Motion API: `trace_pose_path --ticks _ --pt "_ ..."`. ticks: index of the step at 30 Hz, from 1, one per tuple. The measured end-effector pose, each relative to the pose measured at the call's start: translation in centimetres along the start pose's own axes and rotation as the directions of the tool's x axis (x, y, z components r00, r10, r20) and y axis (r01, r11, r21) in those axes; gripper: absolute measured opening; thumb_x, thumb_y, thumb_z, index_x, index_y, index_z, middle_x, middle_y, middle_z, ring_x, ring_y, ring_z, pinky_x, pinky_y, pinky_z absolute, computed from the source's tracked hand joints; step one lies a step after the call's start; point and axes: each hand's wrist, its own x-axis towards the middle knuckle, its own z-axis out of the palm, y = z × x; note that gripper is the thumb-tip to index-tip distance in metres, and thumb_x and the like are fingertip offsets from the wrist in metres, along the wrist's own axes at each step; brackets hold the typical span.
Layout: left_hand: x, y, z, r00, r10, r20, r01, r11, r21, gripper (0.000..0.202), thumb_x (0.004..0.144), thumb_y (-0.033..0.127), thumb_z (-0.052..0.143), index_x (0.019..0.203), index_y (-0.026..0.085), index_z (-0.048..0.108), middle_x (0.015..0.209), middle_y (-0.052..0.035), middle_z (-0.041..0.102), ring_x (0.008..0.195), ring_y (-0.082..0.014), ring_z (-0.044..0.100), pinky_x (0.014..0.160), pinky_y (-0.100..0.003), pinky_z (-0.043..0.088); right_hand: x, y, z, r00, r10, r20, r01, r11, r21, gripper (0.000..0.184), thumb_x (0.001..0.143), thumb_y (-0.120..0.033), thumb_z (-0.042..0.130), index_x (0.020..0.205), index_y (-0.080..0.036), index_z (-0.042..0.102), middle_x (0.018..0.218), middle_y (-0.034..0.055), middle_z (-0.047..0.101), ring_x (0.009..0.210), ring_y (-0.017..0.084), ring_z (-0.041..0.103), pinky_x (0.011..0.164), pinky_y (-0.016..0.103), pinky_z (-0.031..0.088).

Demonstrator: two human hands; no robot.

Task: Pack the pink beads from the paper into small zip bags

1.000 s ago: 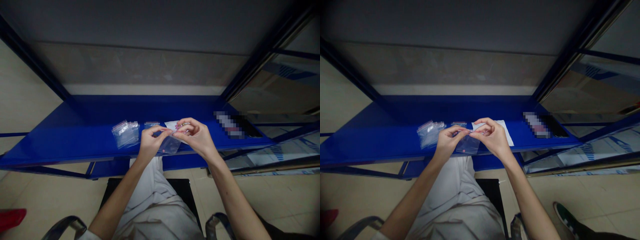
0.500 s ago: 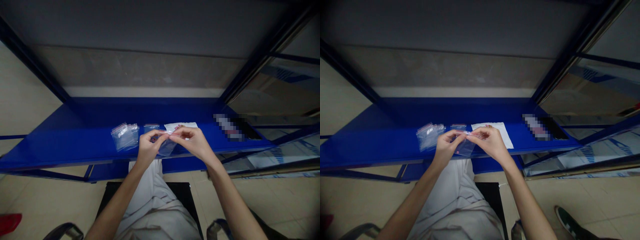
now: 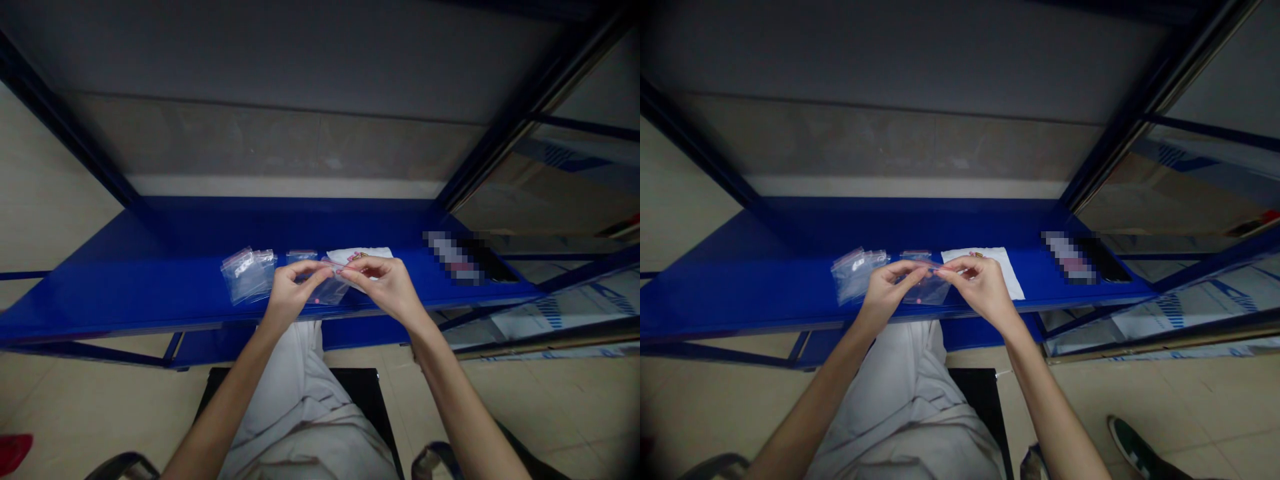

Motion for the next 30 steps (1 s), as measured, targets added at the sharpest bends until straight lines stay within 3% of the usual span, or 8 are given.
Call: trace_pose_path --ticks 6,13,17,20,24,27,30 --pt "-0.1 -0.5 0.2 0.996 0.046 -0.073 -0.043 0.998 0.049 0.015 0.074 0.030 0.066 0.074 0.016 0.071 0.072 -0.0035 0.071 0.061 -0.0145 0.063 0.042 -0.018 0.048 -0.1 0.1 0.0 0.998 -0.050 0.034 0.053 0.993 -0.103 0.019 0.076 -0.035 0.066 0.074 -0.018 0.071 0.074 0.0057 0.072 0.068 0.018 0.066 0.058 0.026 0.049" --pt "0.9 0.0 0.2 0.994 0.096 0.052 -0.101 0.989 0.105 0.015 0.075 0.030 0.065 0.074 0.016 0.072 0.075 -0.0055 0.072 0.067 -0.0175 0.066 0.047 -0.021 0.051 0.6 -0.2 -0.5 0.994 -0.055 0.097 0.064 0.994 -0.088 0.021 0.075 -0.037 0.067 0.077 -0.016 0.071 0.077 0.0060 0.072 0.068 0.017 0.065 0.058 0.026 0.048" --pt "1.5 0.1 0.3 0.988 0.145 -0.044 -0.141 0.986 0.088 0.015 0.072 0.029 0.068 0.081 0.017 0.071 0.082 -0.0054 0.072 0.074 -0.0174 0.066 0.054 -0.021 0.053 2.0 -0.8 -0.7 0.991 -0.118 0.064 0.128 0.972 -0.195 0.019 0.076 -0.035 0.066 0.075 -0.017 0.073 0.072 0.0051 0.072 0.063 0.017 0.065 0.056 0.025 0.047" --pt "1.6 -0.1 0.4 0.988 0.142 -0.053 -0.136 0.985 0.105 0.014 0.070 0.030 0.070 0.076 0.017 0.072 0.079 -0.0048 0.072 0.070 -0.0172 0.066 0.053 -0.023 0.052 3.0 -1.1 -0.7 0.986 -0.145 0.082 0.160 0.960 -0.230 0.020 0.077 -0.035 0.065 0.074 -0.017 0.073 0.069 0.0050 0.072 0.062 0.017 0.065 0.055 0.025 0.046" --pt "1.7 -0.6 0.2 0.989 0.126 -0.077 -0.115 0.985 0.127 0.014 0.070 0.031 0.069 0.069 0.017 0.072 0.071 -0.0036 0.070 0.061 -0.0161 0.064 0.043 -0.021 0.048 3.3 -1.1 -0.4 0.993 -0.094 0.078 0.106 0.979 -0.174 0.024 0.072 -0.040 0.069 0.071 -0.016 0.073 0.064 0.0048 0.071 0.053 0.015 0.061 0.046 0.023 0.042" --pt "1.7 -0.5 -0.3 0.992 0.113 -0.063 -0.106 0.988 0.108 0.015 0.071 0.031 0.069 0.069 0.017 0.072 0.073 -0.0041 0.071 0.061 -0.0160 0.064 0.044 -0.021 0.049 3.3 -1.0 -0.4 0.994 0.012 0.104 -0.006 0.998 -0.061 0.029 0.064 -0.043 0.074 0.067 -0.014 0.072 0.051 0.0021 0.064 0.038 0.011 0.050 0.036 0.023 0.033" --pt "1.9 -0.2 -0.8 0.994 0.107 -0.012 -0.104 0.987 0.126 0.016 0.074 0.032 0.066 0.071 0.017 0.073 0.073 -0.0044 0.072 0.063 -0.0163 0.065 0.048 -0.021 0.049 3.5 -0.8 -0.5 0.989 0.053 0.136 -0.055 0.998 0.012 0.029 0.063 -0.042 0.076 0.066 -0.013 0.071 0.051 0.0020 0.063 0.038 0.010 0.048 0.037 0.022 0.033"
